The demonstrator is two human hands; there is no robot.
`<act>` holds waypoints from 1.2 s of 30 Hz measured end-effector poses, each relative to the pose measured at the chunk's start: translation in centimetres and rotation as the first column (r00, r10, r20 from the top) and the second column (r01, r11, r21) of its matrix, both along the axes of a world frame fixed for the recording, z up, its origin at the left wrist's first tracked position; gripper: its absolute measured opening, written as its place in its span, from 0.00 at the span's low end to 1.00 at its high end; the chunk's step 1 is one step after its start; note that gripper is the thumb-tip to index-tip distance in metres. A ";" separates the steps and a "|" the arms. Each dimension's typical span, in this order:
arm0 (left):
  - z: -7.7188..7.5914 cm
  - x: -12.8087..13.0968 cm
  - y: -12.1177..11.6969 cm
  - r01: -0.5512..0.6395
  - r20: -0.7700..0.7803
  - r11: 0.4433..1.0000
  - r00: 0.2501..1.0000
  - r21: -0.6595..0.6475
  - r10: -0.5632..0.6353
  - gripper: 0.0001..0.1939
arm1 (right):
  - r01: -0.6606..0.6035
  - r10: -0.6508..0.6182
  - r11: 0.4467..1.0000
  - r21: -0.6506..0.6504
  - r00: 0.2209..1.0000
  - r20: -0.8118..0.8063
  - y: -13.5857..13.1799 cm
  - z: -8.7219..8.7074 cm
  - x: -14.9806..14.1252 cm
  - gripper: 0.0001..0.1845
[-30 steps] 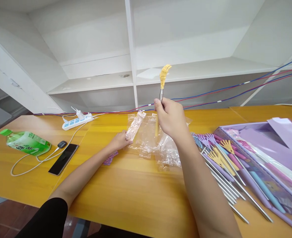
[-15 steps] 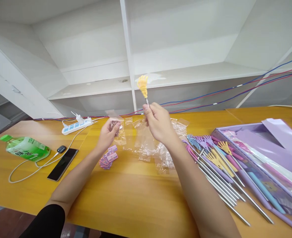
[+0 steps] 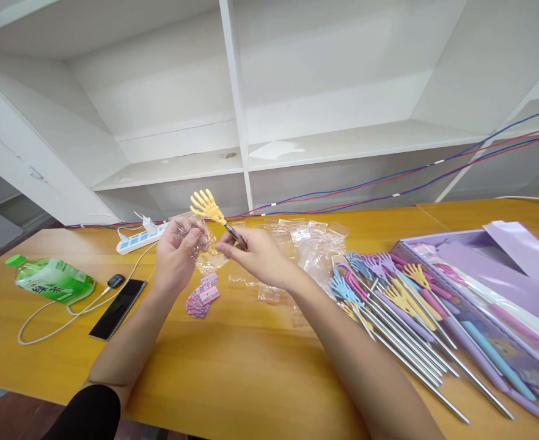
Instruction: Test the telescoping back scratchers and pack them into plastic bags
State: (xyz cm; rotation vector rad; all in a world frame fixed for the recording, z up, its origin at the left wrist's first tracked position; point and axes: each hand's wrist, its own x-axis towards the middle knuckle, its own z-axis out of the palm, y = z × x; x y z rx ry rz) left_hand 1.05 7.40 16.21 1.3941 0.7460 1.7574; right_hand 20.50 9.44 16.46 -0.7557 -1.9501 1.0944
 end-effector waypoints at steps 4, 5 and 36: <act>0.5 -1.3 -0.1 0.239 -0.047 0.969 0.969 -0.070 -0.242 0.16 | -0.031 0.030 0.999 -0.033 1.000 -0.009 0.0 0.6 1.0 0.19; 0.6 -1.7 -0.1 0.317 -0.077 0.943 0.943 -0.098 -0.325 0.16 | -0.056 0.056 0.998 -0.038 0.998 -0.003 0.0 0.8 1.3 0.19; 1.9 -1.8 -1.4 0.106 -0.148 0.991 0.985 0.083 -0.093 0.34 | -0.201 0.177 0.979 0.035 0.922 0.344 -0.4 3.8 7.0 0.34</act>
